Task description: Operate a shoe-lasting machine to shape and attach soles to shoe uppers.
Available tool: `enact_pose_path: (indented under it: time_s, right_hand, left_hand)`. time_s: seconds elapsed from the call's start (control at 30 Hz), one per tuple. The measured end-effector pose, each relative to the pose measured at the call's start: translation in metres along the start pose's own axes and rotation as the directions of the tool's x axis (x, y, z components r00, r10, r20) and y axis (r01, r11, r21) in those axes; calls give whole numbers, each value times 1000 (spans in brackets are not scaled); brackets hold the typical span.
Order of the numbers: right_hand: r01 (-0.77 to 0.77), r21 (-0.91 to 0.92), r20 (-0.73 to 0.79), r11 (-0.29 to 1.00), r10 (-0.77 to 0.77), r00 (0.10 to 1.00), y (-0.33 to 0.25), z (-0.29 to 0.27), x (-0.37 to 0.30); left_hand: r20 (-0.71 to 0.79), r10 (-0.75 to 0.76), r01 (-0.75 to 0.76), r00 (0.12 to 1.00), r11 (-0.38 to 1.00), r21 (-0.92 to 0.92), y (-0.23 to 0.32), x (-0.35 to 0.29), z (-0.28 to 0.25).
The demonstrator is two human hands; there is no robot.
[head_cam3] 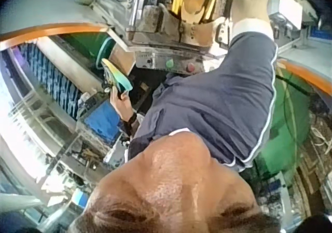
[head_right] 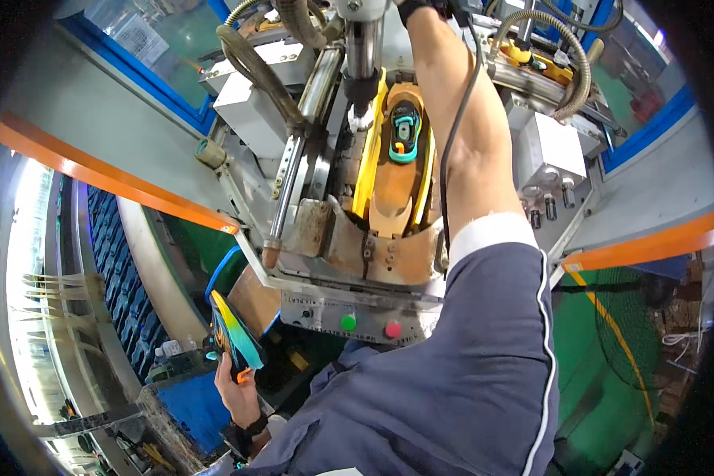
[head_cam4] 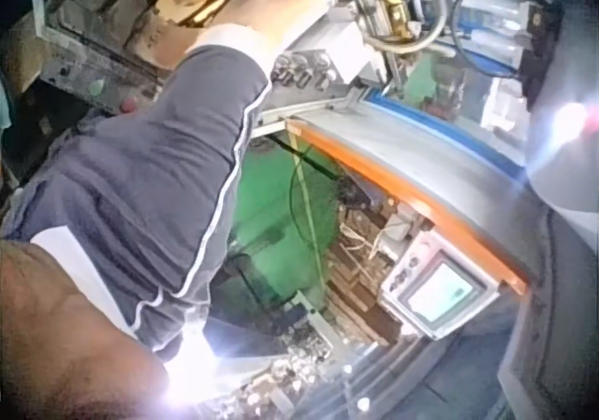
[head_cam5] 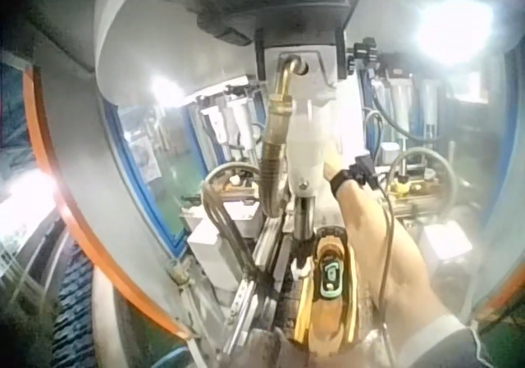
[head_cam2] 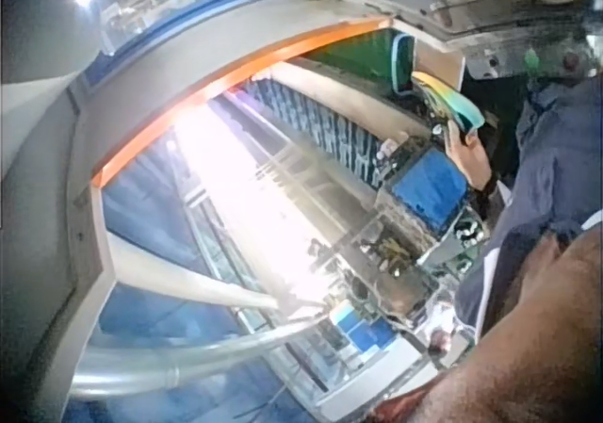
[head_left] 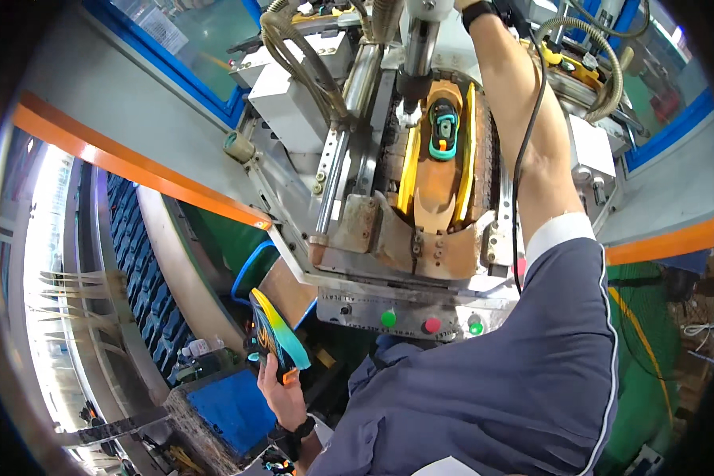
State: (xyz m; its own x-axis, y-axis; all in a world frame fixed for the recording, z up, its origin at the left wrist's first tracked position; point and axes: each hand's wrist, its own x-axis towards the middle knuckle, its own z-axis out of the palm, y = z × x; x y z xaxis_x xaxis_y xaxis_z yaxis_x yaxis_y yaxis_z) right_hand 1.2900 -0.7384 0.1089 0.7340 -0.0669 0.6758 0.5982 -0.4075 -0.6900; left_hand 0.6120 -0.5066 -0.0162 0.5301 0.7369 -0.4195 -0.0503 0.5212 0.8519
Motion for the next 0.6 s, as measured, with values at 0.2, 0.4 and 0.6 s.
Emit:
enact_pose_path:
  time_s: [0.2, 0.4, 0.6]
  right_hand:
    - [28, -40, 4, 999, -28, 1000, -3, -10, 2]
    - [121, 40, -5, 992, -121, 993, -21, -61, -107]
    - [107, 253, 556, 961, -235, 797, -145, -77, -456]
  left_hand:
    - [-25, 46, -47, 999, 998, -44, -3, -9, 8]
    - [75, 65, -65, 995, 998, -6, -13, -39, 15]
    - [-121, 59, -68, 991, 995, -71, -47, -63, -1]
